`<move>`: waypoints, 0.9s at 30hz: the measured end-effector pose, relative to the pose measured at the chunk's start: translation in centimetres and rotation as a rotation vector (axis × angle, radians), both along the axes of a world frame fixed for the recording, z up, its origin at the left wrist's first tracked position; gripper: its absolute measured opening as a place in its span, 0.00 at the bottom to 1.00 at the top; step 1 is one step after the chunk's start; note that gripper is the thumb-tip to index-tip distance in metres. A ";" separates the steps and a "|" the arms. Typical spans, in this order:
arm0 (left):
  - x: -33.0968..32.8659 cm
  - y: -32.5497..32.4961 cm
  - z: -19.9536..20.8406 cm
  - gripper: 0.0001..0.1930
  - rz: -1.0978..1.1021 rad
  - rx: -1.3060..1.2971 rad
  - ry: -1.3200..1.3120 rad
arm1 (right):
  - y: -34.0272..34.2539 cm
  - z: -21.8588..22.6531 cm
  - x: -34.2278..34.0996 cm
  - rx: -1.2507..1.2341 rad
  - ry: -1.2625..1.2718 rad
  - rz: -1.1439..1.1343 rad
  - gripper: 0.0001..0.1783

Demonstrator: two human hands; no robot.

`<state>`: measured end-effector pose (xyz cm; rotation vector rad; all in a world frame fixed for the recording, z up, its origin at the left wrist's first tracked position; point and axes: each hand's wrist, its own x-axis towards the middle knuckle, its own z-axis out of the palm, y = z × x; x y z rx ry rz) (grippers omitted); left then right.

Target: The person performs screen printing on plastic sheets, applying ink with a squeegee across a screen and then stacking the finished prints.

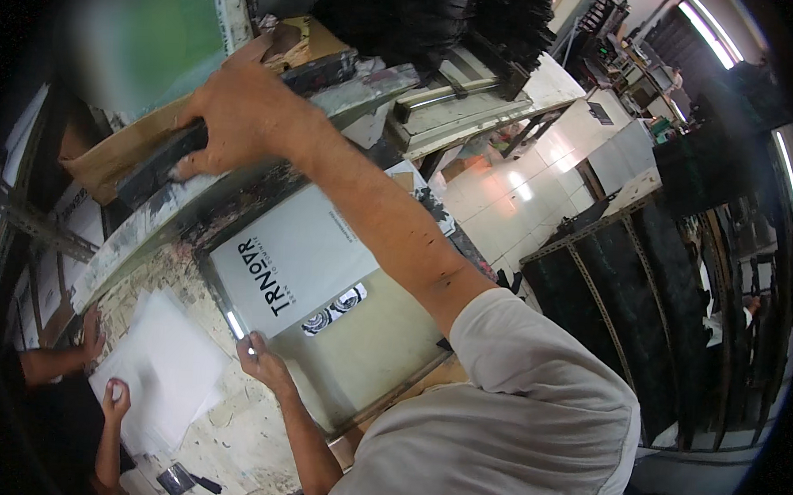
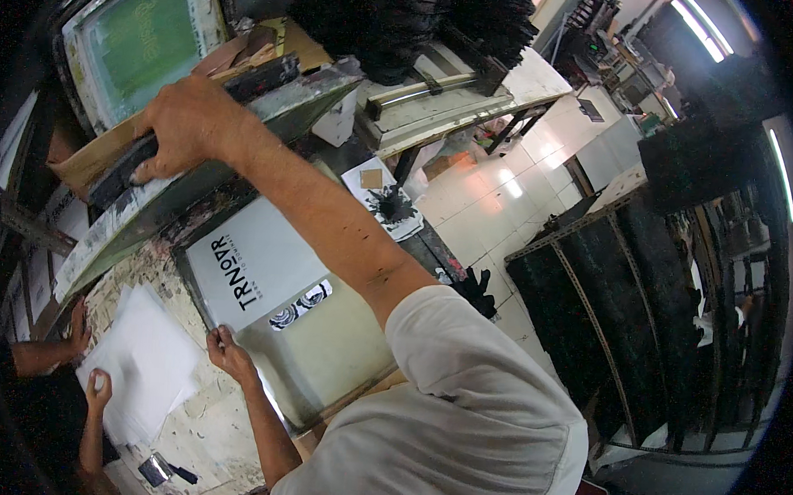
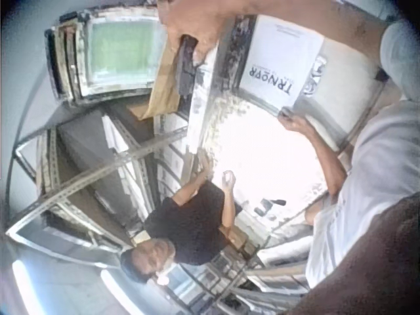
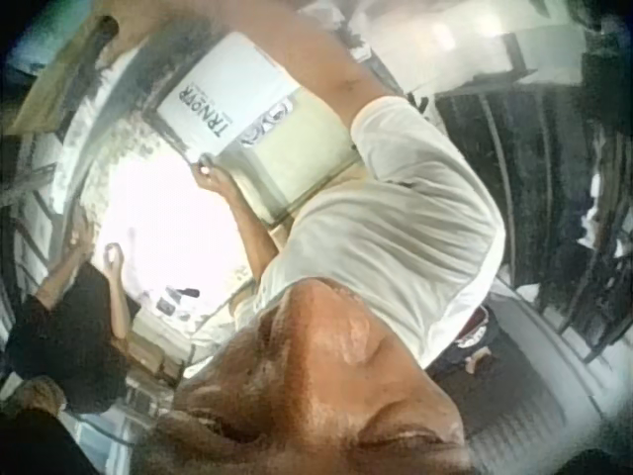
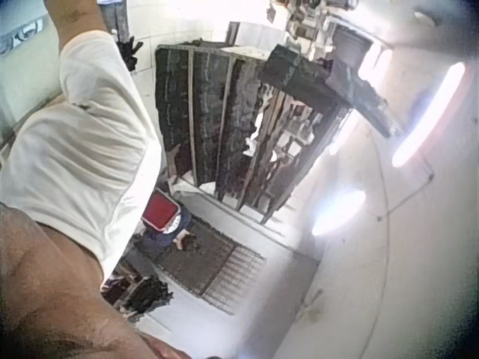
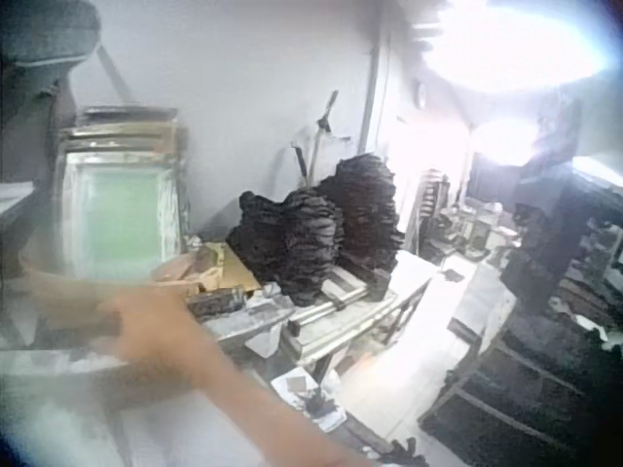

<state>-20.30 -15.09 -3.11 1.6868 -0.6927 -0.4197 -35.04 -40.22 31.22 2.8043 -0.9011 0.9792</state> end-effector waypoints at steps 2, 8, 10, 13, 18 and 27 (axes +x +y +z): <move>0.1 -0.2 1.4 0.10 -0.029 -0.040 0.091 | -0.2 0.0 0.2 -0.027 0.022 -0.008 0.30; 4.0 2.2 4.0 0.07 0.097 -0.081 0.050 | -0.5 0.6 0.3 0.048 0.074 0.036 0.28; 7.3 4.3 3.3 0.07 0.175 -0.053 0.046 | 0.1 0.3 0.7 0.075 0.058 -0.013 0.27; 12.8 9.6 1.5 0.07 0.314 0.056 0.036 | 0.7 -0.7 1.3 0.119 0.005 0.028 0.29; 22.1 15.4 -1.2 0.10 0.544 0.147 0.100 | 0.0 -1.7 2.6 0.105 0.018 -0.076 0.30; 17.1 12.5 4.6 0.15 0.651 0.020 -1.004 | 0.9 -1.2 2.8 0.159 -0.011 -0.054 0.31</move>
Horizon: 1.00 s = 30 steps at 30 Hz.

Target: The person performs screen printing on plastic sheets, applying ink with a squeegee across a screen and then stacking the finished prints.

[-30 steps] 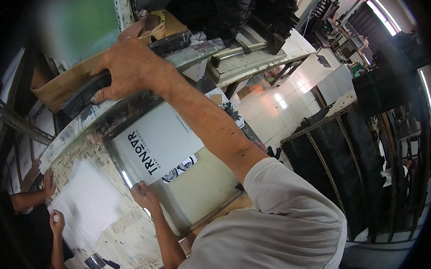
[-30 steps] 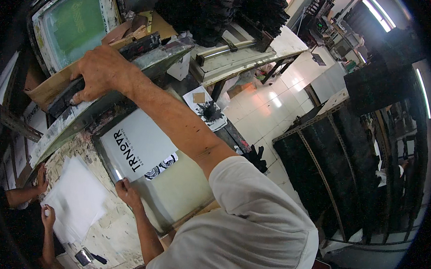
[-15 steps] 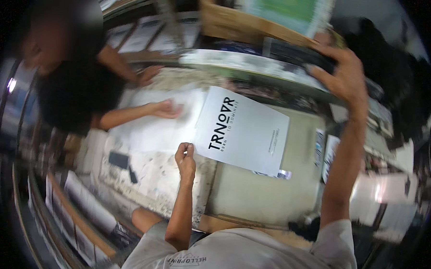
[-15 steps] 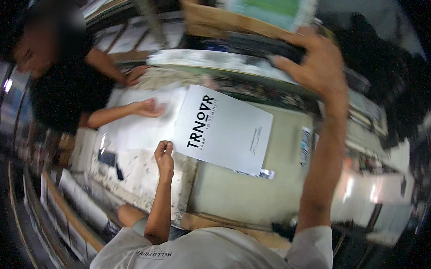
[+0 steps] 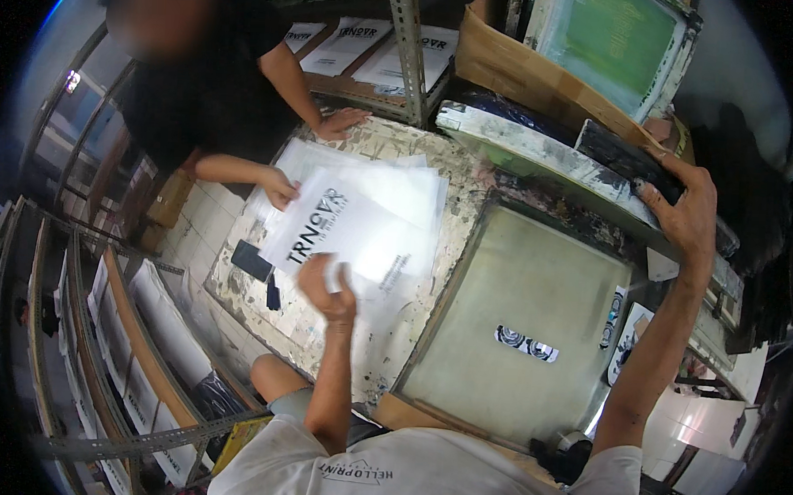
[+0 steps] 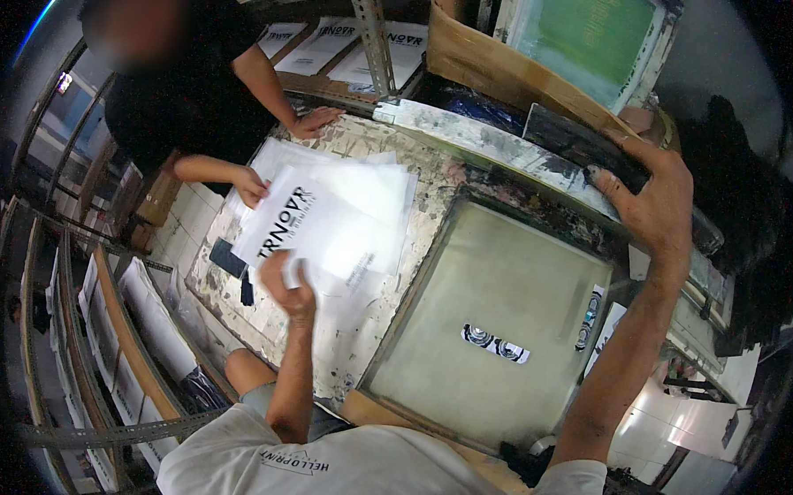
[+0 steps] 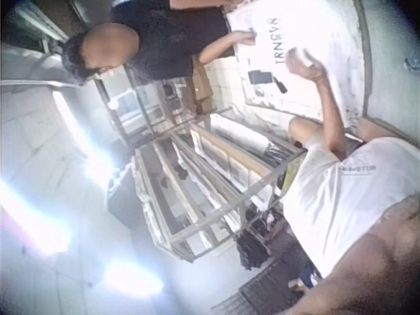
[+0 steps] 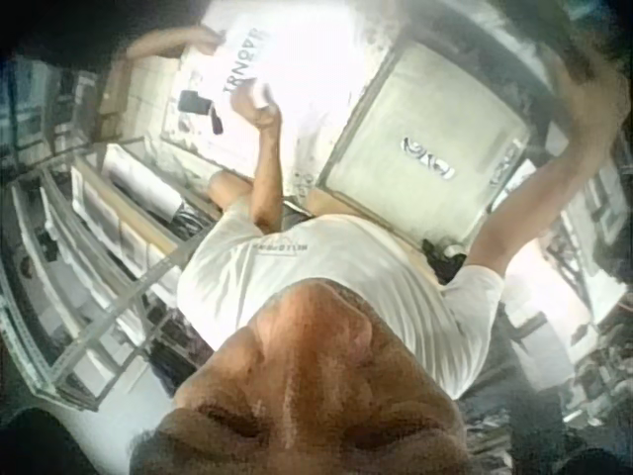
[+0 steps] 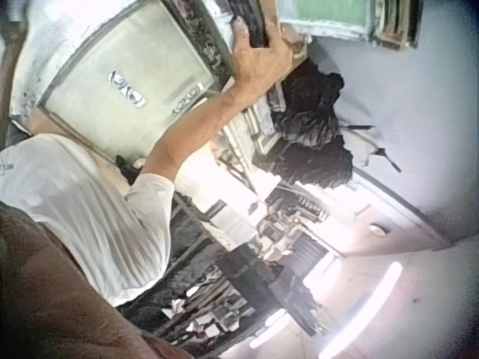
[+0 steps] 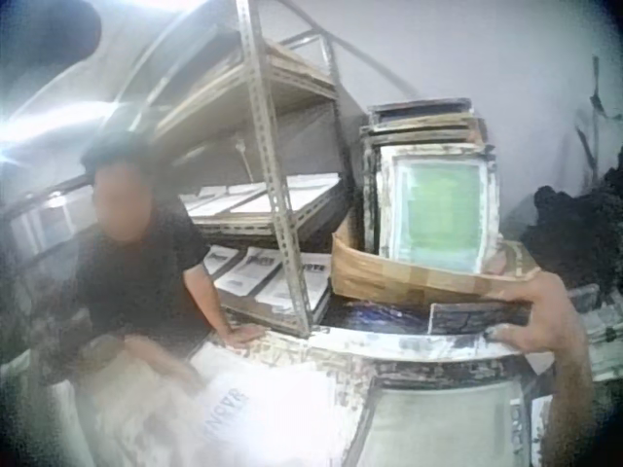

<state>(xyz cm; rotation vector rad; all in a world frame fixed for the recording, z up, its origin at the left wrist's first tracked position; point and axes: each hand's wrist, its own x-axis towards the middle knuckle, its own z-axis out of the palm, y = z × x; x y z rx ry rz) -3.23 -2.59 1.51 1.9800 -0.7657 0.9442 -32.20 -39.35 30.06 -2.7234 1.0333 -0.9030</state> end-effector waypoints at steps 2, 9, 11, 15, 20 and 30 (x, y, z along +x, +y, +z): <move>-2.6 -2.8 -1.1 0.16 -0.239 0.144 0.165 | 0.0 0.1 0.1 -0.015 0.007 0.020 0.31; -5.8 -7.9 -7.7 0.12 -0.274 0.397 0.461 | -1.4 -0.7 -1.7 -0.056 0.009 0.027 0.30; -5.9 -8.0 -8.7 0.08 -0.276 0.412 0.486 | -2.2 -1.3 -2.2 -0.053 0.023 0.004 0.30; -3.7 -7.2 -8.0 0.02 -0.291 0.161 0.474 | -3.4 -2.6 -1.9 -0.025 -0.024 -0.027 0.31; -1.3 -7.9 -4.0 0.04 -0.222 -0.159 0.406 | -4.5 -3.2 -2.5 -0.117 -0.053 0.069 0.30; -1.6 -7.9 -4.9 0.06 -0.357 0.043 0.940 | -4.6 -2.9 -2.3 -0.045 -0.034 0.052 0.29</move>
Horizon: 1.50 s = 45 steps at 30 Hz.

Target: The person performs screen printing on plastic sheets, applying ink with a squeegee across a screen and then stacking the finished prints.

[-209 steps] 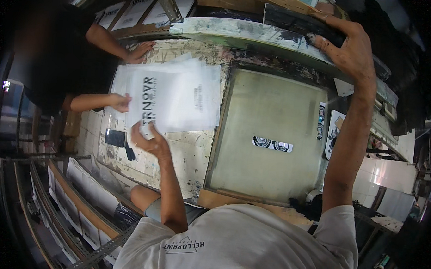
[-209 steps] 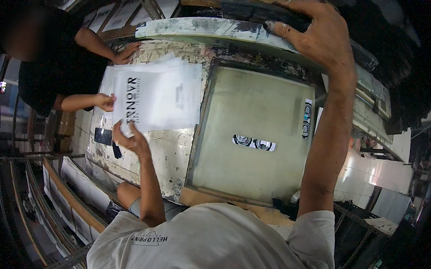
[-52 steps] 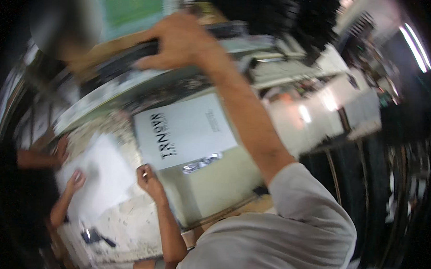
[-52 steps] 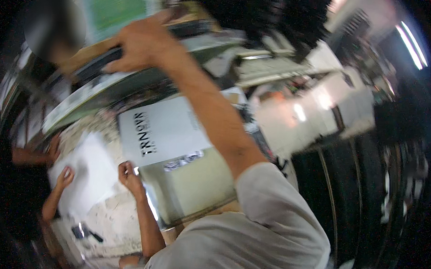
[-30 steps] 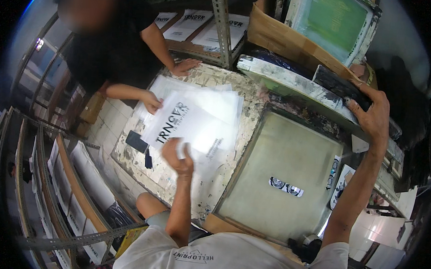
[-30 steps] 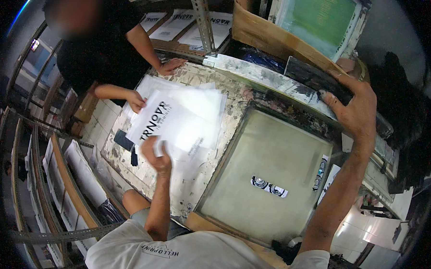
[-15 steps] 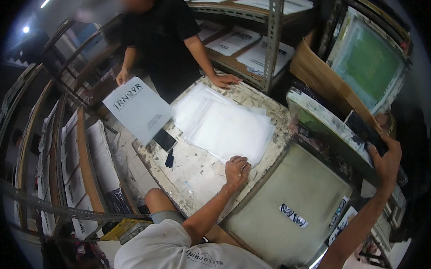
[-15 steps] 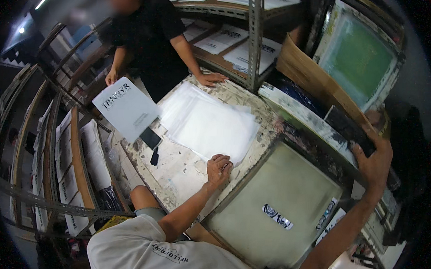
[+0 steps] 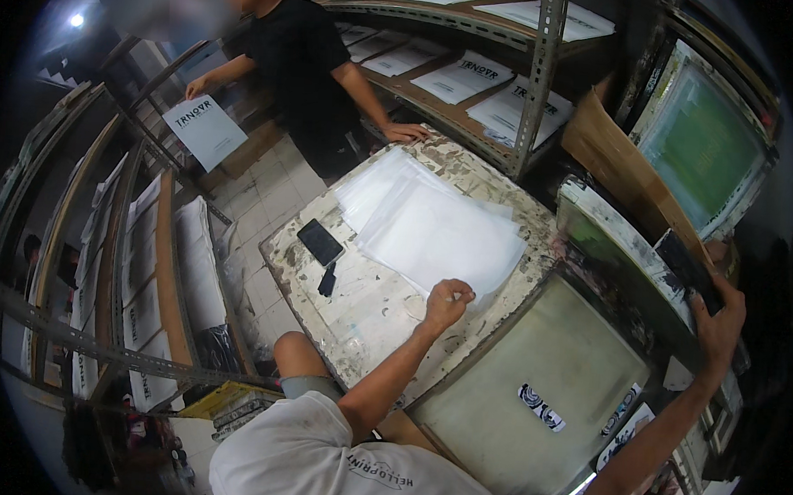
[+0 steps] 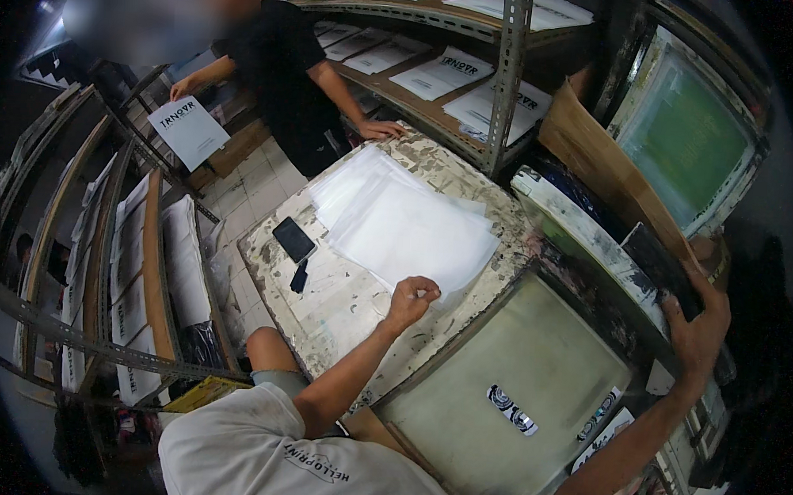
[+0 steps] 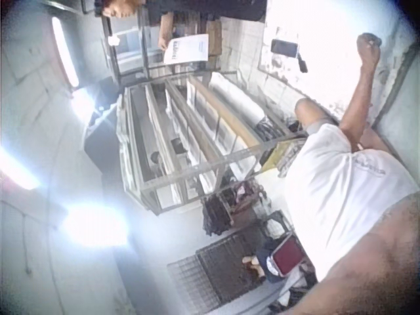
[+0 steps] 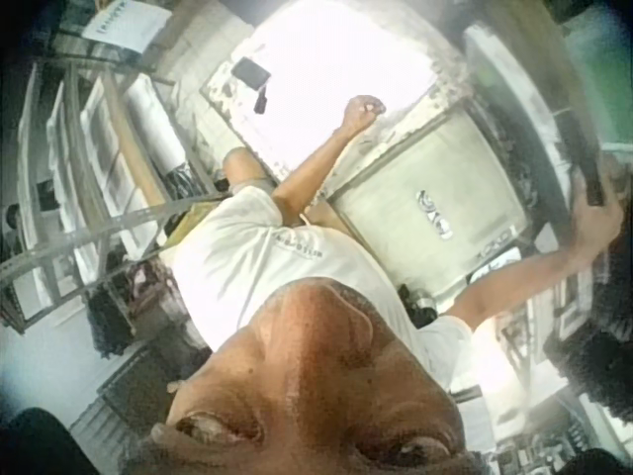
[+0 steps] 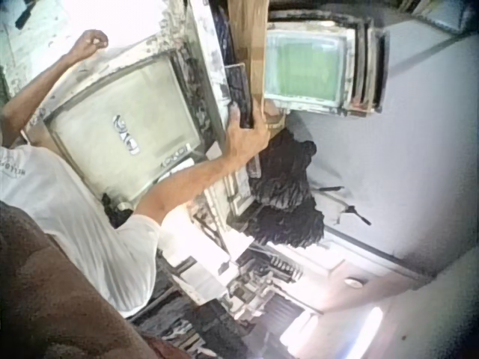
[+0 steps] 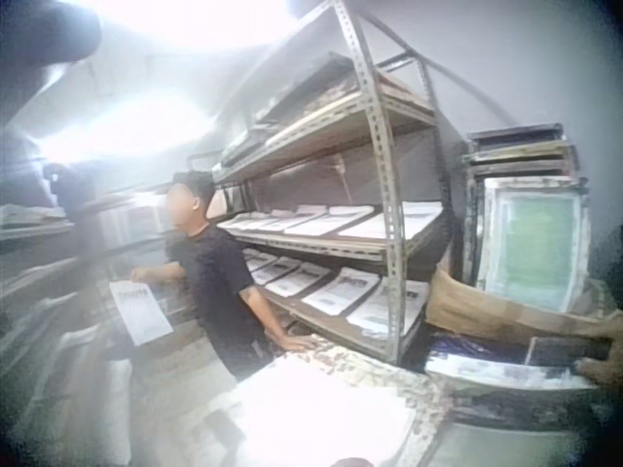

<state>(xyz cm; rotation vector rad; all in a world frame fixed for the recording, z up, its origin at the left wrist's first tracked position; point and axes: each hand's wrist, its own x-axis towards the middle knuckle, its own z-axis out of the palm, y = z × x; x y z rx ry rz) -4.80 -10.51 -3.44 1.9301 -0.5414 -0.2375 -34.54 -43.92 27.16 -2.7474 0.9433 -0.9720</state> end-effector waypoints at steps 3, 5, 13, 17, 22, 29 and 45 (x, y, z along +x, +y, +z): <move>-0.7 0.5 -1.9 0.06 0.043 0.005 0.105 | 0.3 0.2 0.0 0.007 0.026 -0.020 0.29; -0.6 0.8 -2.1 0.04 0.091 -0.060 0.081 | 0.5 0.3 -0.2 0.013 0.019 -0.022 0.29; 1.1 -1.8 5.9 0.02 0.143 -0.234 -0.559 | 1.7 1.3 0.6 0.024 0.033 -0.075 0.29; -4.0 -2.9 8.5 0.07 -0.415 -0.098 -0.446 | 2.9 2.0 1.1 0.073 0.000 -0.038 0.30; -10.3 -2.5 5.6 0.24 -0.578 0.248 -0.466 | 2.9 2.7 1.0 0.000 0.082 -0.079 0.29; -11.5 -6.3 -0.9 0.22 -0.748 0.349 -0.546 | 2.8 2.2 1.0 -0.061 0.043 -0.002 0.30; -21.7 -14.4 -2.0 0.24 -1.156 0.265 -0.627 | 3.0 4.0 1.3 0.012 0.075 0.064 0.29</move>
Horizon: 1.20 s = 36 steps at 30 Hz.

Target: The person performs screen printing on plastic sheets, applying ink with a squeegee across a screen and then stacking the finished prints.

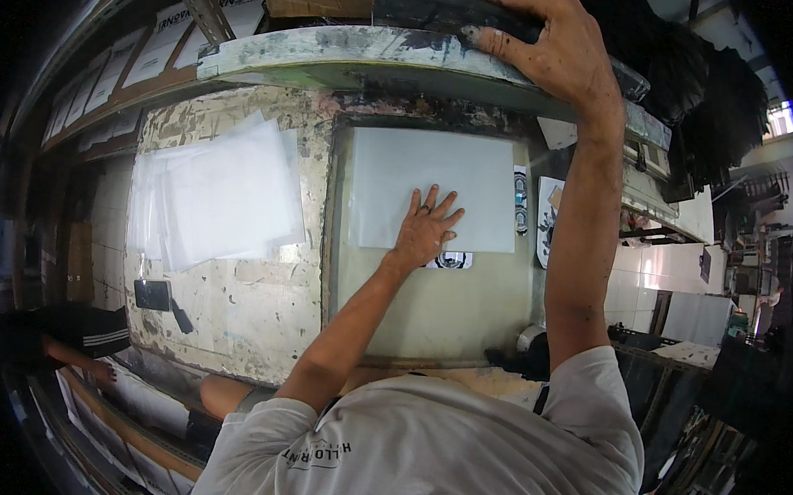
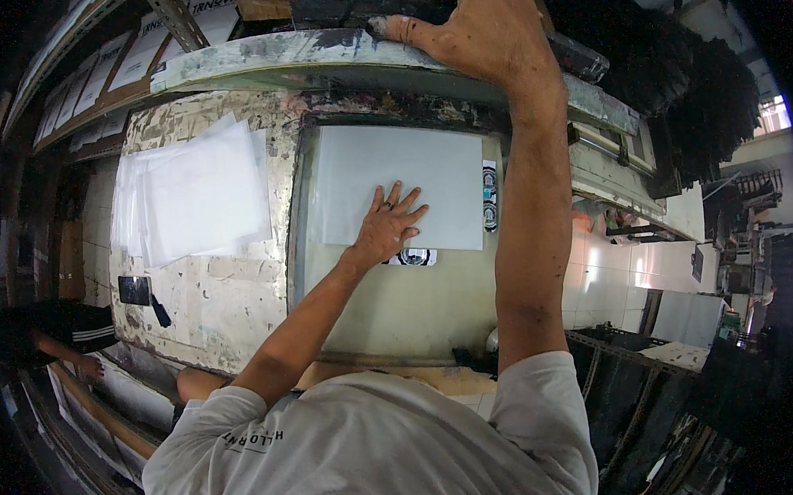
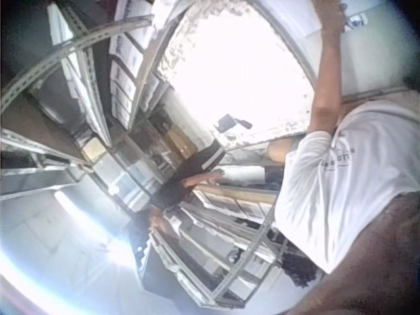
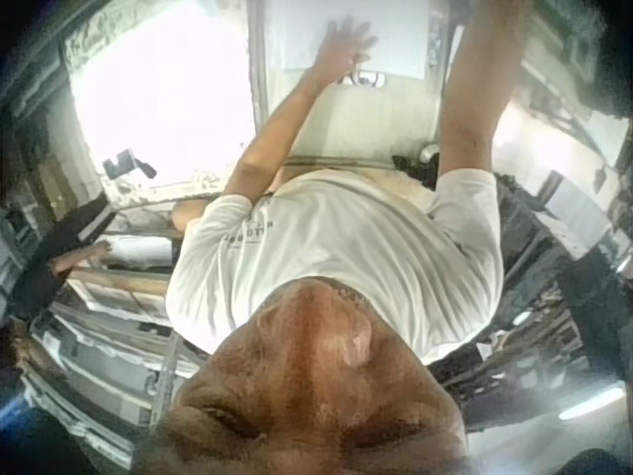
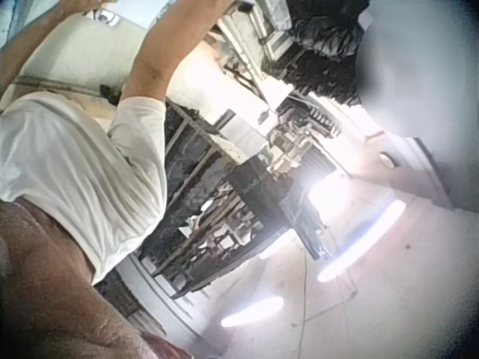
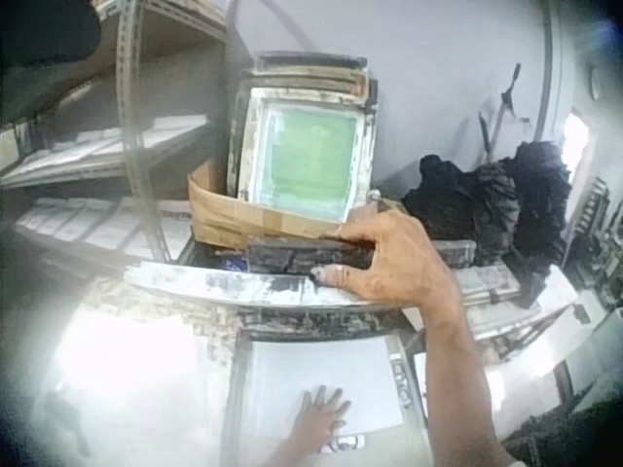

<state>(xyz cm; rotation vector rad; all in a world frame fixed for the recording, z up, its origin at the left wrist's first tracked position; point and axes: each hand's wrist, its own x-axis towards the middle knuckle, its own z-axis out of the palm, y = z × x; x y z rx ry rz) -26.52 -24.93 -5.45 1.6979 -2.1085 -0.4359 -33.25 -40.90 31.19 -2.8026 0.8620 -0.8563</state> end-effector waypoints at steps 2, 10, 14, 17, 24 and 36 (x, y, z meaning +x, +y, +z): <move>-0.3 0.4 0.0 0.25 -0.009 0.024 -0.005 | 0.2 0.1 0.1 -0.012 -0.015 -0.010 0.29; -0.5 1.2 0.1 0.25 -0.039 -0.021 0.023 | -0.3 -0.6 -0.4 -0.004 -0.028 -0.011 0.28; 1.4 2.0 2.9 0.28 -0.035 -0.037 0.239 | -0.1 -1.9 -0.8 -0.079 -0.010 -0.059 0.29; 4.0 3.7 6.8 0.36 0.250 -0.323 0.673 | 1.0 -3.3 -1.8 -0.085 -0.012 -0.025 0.30; 12.5 10.3 13.2 0.55 0.620 -0.788 1.394 | 9.8 -9.2 -5.0 -0.062 -0.007 0.008 0.27; 12.7 21.6 -0.7 0.52 0.848 -0.377 0.510 | 14.7 -25.0 -6.5 0.515 0.240 0.022 0.30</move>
